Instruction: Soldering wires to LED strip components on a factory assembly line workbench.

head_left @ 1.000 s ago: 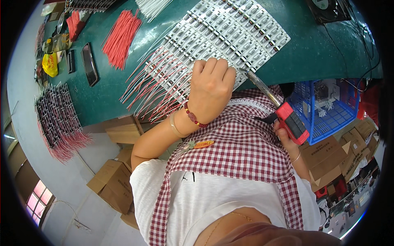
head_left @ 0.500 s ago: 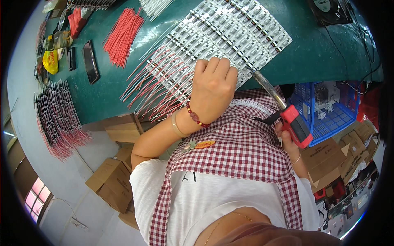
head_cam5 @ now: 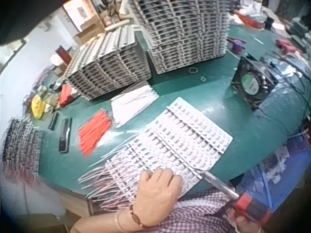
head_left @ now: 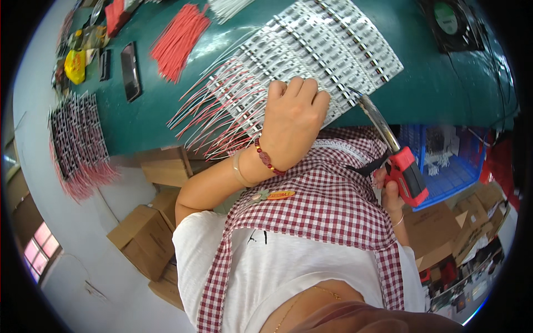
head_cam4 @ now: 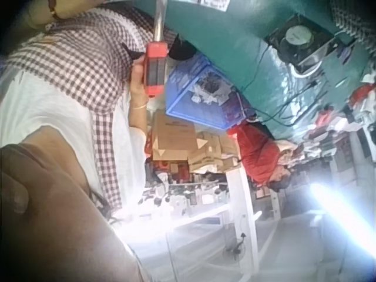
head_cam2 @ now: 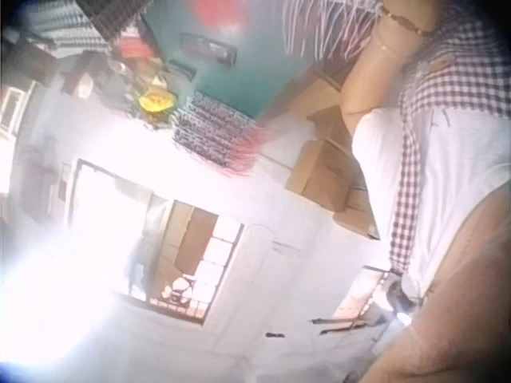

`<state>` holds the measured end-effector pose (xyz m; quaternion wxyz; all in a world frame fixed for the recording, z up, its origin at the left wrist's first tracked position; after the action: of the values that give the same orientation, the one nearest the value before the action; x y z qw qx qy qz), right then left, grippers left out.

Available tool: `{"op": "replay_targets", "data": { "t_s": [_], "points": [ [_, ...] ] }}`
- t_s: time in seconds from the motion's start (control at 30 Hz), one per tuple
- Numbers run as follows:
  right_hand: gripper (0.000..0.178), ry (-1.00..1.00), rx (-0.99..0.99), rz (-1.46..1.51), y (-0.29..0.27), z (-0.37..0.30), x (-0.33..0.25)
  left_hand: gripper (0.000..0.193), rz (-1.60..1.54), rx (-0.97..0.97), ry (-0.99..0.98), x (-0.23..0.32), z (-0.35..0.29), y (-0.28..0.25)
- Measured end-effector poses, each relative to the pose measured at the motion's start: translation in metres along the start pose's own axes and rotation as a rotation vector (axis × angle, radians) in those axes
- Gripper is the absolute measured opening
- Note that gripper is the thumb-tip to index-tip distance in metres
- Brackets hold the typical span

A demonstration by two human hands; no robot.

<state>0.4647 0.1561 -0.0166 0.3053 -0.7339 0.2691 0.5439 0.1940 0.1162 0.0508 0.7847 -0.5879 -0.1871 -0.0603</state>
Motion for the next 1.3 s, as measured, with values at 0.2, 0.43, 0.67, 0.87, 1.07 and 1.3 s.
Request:
{"op": "replay_targets", "data": {
  "t_s": [0.2,0.43,0.67,0.87,1.07,1.3],
  "points": [
    [0.061,-0.123,0.067,0.109,-0.006,0.018,-0.014,0.011,0.258,0.238,-0.386,-0.175,0.027,-0.073],
    [0.059,-0.135,0.108,0.181,-0.008,0.025,-0.020,0.015,0.395,0.171,-0.495,-0.266,0.009,-0.052],
    [0.056,-0.140,0.116,0.225,-0.008,0.029,-0.026,0.015,0.480,0.287,-0.350,-0.224,0.031,-0.069],
    [0.055,-0.137,0.135,0.253,-0.007,0.036,-0.029,0.009,0.330,0.046,-0.277,-0.201,0.123,-0.006],
    [0.054,-0.199,0.197,0.231,-0.011,0.027,-0.036,0.007,0.456,0.295,-0.042,-0.181,0.141,-0.017],
    [0.050,-0.220,0.174,0.267,-0.014,0.037,-0.038,0.006,0.238,0.430,0.021,-0.169,0.134,-0.039]
  ]
}}
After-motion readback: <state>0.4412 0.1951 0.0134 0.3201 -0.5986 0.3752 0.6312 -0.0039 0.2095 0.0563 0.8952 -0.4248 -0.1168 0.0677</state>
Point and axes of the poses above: each hand's wrist, its own z-axis towards the middle knuckle, its own y-axis out of the palm, x = y × z, the point moved 9 cm from there along z, towards the middle knuckle, and after that the axes turned 2 degrees about -z, right-handed, at the moved point
